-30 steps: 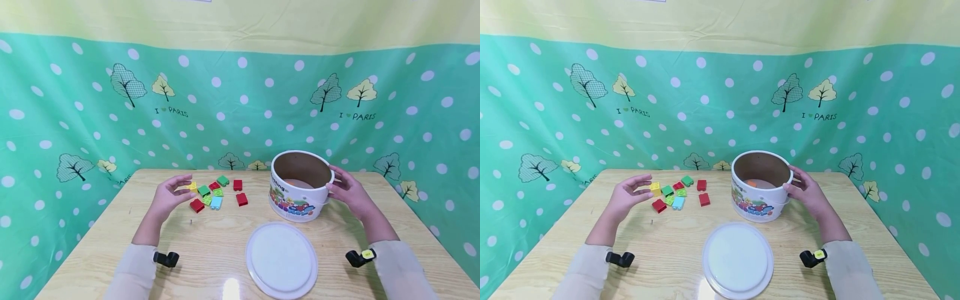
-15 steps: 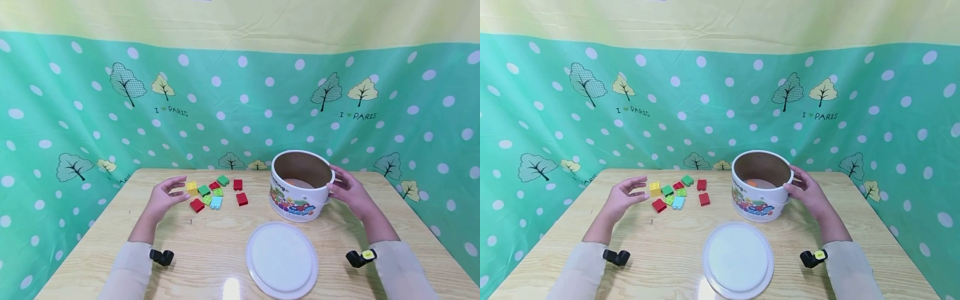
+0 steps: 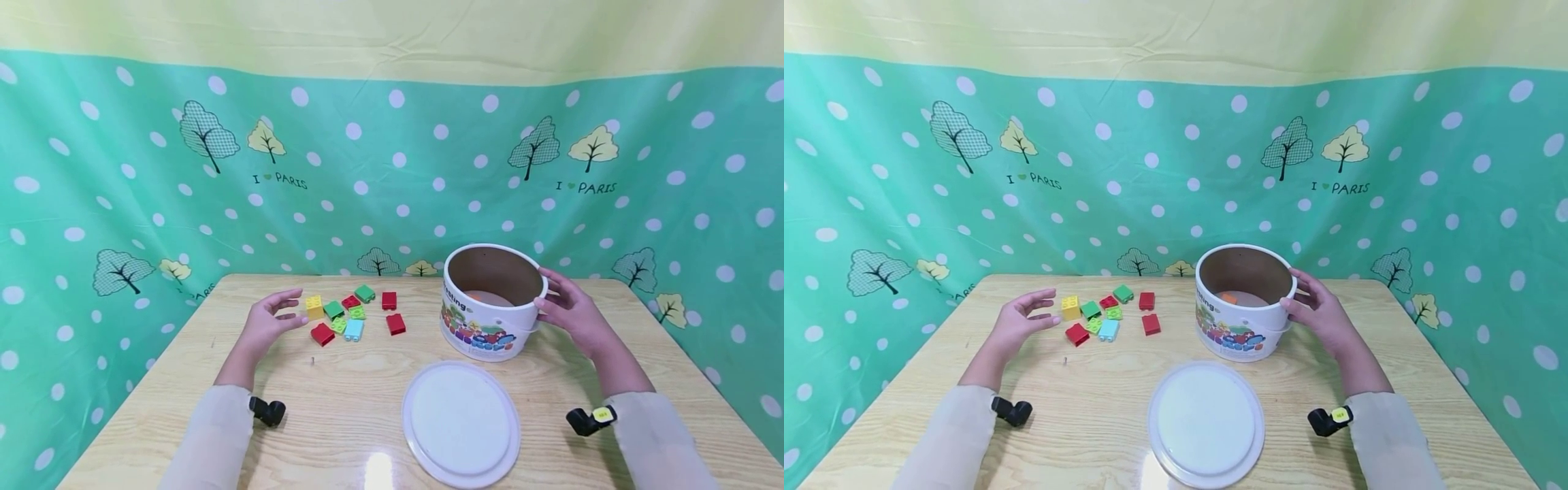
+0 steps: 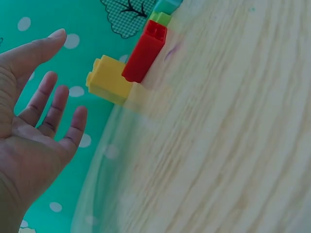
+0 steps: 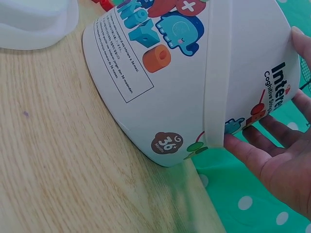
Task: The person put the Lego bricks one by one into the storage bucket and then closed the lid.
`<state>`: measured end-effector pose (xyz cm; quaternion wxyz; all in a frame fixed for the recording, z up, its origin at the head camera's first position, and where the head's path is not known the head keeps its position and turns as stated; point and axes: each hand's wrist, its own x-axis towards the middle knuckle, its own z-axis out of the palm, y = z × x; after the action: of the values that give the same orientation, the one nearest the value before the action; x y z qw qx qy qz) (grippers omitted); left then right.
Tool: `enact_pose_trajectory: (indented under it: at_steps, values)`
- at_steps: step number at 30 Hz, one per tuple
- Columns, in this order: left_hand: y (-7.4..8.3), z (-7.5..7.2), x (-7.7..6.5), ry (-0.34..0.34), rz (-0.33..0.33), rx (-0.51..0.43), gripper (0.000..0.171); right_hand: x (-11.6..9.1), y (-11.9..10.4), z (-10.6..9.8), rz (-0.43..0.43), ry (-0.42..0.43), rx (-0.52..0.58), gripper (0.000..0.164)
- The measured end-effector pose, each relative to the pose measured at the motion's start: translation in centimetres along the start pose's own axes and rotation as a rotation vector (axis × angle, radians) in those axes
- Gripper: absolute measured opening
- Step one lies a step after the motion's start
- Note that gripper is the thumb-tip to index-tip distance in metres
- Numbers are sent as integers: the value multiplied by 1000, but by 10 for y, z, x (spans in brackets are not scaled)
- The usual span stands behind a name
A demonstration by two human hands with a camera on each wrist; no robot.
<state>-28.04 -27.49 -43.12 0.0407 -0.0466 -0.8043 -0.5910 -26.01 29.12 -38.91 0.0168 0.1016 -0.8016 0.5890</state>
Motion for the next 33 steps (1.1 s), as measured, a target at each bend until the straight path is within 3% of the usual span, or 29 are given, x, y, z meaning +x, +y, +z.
enact_pose_trajectory:
  at_steps: [7,15,26,33]
  values:
    - [-9,2,7,-11,-28,-5,68,0,0,0,3,0,0,76]
    - [-19,2,14,-15,-108,0,71,0,0,1,-5,-9,11,74]
    - [-20,6,25,-61,-157,-7,73,-1,-3,1,-14,-6,6,70]
    - [-25,9,30,-62,-134,51,66,-1,-1,0,-3,-8,0,73]
